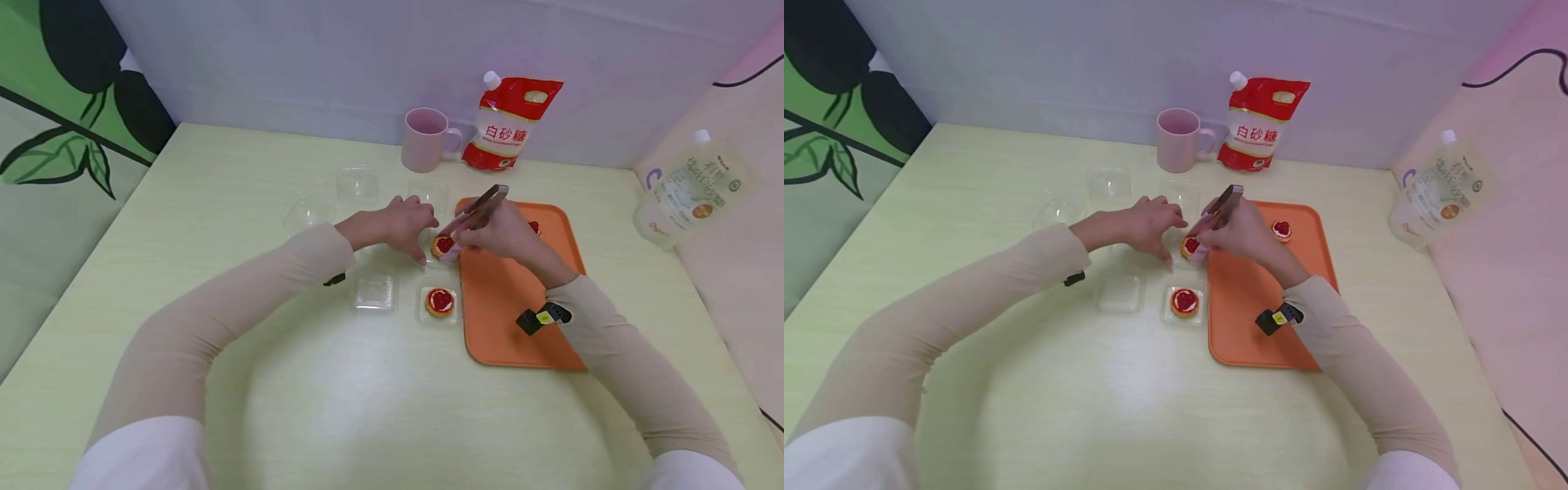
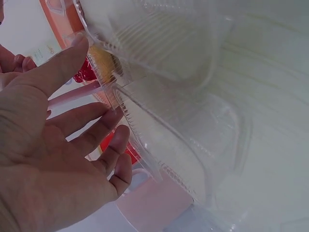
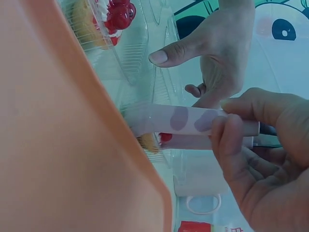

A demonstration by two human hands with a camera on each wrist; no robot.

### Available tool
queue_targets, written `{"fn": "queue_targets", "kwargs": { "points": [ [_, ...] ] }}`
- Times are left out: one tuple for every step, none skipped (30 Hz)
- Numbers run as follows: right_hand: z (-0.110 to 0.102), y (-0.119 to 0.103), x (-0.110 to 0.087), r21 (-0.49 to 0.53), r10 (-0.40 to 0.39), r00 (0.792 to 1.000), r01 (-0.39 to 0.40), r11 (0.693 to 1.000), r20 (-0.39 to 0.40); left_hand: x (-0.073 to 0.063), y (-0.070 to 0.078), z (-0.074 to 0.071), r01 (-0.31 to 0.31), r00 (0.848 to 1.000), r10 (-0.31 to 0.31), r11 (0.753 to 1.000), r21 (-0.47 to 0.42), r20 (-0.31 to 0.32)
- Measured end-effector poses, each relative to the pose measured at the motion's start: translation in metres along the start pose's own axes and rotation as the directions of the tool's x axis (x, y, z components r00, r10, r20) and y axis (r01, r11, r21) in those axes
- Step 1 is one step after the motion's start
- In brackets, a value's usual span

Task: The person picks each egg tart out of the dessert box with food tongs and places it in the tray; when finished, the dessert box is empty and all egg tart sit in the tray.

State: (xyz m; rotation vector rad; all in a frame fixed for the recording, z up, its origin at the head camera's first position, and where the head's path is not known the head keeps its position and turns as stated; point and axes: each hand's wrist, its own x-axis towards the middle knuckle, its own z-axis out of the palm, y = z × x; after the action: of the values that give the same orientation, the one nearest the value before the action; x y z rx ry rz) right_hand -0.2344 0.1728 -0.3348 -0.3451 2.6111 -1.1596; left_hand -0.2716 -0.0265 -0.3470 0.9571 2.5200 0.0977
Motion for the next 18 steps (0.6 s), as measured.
{"fn": "queue_targets", "kwargs": {
  "points": [
    [-0.0003,0.0008,0.0001,0.004,0.001,1.000,-0.001,1.000,-0.001,0.0004,0.0002,-0.0003,0.000,1.000,0.000,1.000,0.003,0.002],
    [-0.0005,0.0019,0.0001,0.008,0.000,1.000,0.000,1.000,-0.004,0.0008,0.0005,-0.0006,-0.001,1.000,0.001,1.000,0.006,0.003],
    [-0.0005,0.0033,0.0001,0.013,-0.004,1.000,0.004,1.000,-0.010,0.0012,0.0007,-0.0009,-0.002,1.000,0.002,1.000,0.009,0.005],
    [0.0000,0.0045,0.0004,0.017,-0.010,1.000,0.010,1.000,-0.018,0.0012,0.0004,-0.0009,-0.002,1.000,0.002,1.000,0.007,0.006],
    [0.0007,0.0057,0.0007,0.023,-0.017,1.000,0.017,1.000,-0.025,0.0014,0.0001,-0.0011,-0.002,1.000,0.002,1.000,0.006,0.006],
    [0.0013,0.0069,0.0011,0.024,-0.027,0.999,0.028,0.999,-0.030,0.0015,-0.0002,-0.0011,-0.003,1.000,0.002,1.000,0.006,0.006],
    [0.0020,0.0078,0.0013,0.029,-0.037,0.999,0.039,0.999,-0.038,0.0015,-0.0004,-0.0012,-0.002,1.000,0.002,1.000,0.005,0.005],
    [0.0024,0.0086,0.0016,0.032,-0.051,0.998,0.052,0.998,-0.042,0.0017,-0.0008,-0.0013,-0.001,1.000,0.001,1.000,0.003,0.005],
    [0.0028,0.0088,0.0016,0.036,-0.064,0.997,0.065,0.997,-0.045,0.0016,-0.0010,-0.0016,0.001,1.000,-0.001,1.000,0.002,0.004],
    [0.0033,0.0091,0.0017,0.038,-0.077,0.996,0.079,0.996,-0.048,0.0016,-0.0010,-0.0018,0.003,1.000,-0.003,1.000,0.001,0.003],
    [0.0037,0.0094,0.0018,0.042,-0.088,0.995,0.090,0.995,-0.049,0.0014,-0.0008,-0.0020,0.006,1.000,-0.006,1.000,-0.002,0.003],
    [0.0039,0.0091,0.0016,0.042,-0.098,0.994,0.100,0.994,-0.049,0.0013,-0.0006,-0.0020,0.007,1.000,-0.007,1.000,-0.005,0.004],
    [0.0040,0.0087,0.0010,0.047,-0.101,0.994,0.104,0.994,-0.051,0.0010,-0.0005,-0.0020,0.006,1.000,-0.006,1.000,-0.008,0.003],
    [0.0036,0.0078,0.0001,0.048,-0.104,0.993,0.106,0.993,-0.052,0.0008,-0.0003,-0.0020,0.006,1.000,-0.006,1.000,-0.014,0.002],
    [0.0030,0.0068,-0.0012,0.047,-0.105,0.993,0.108,0.993,-0.057,0.0006,0.0001,-0.0019,0.004,1.000,-0.004,1.000,-0.016,0.001],
    [0.0022,0.0055,-0.0026,0.050,-0.100,0.993,0.104,0.993,-0.066,0.0004,0.0002,-0.0017,0.001,1.000,-0.001,1.000,-0.020,0.000],
    [0.0010,0.0039,-0.0045,0.051,-0.093,0.993,0.097,0.994,-0.076,0.0002,0.0003,-0.0015,0.000,1.000,0.000,1.000,-0.021,-0.002],
    [-0.0006,0.0020,-0.0065,0.055,-0.088,0.992,0.093,0.994,-0.088,0.0000,0.0002,-0.0012,-0.002,1.000,0.002,1.000,-0.019,-0.004]
  ]
}}
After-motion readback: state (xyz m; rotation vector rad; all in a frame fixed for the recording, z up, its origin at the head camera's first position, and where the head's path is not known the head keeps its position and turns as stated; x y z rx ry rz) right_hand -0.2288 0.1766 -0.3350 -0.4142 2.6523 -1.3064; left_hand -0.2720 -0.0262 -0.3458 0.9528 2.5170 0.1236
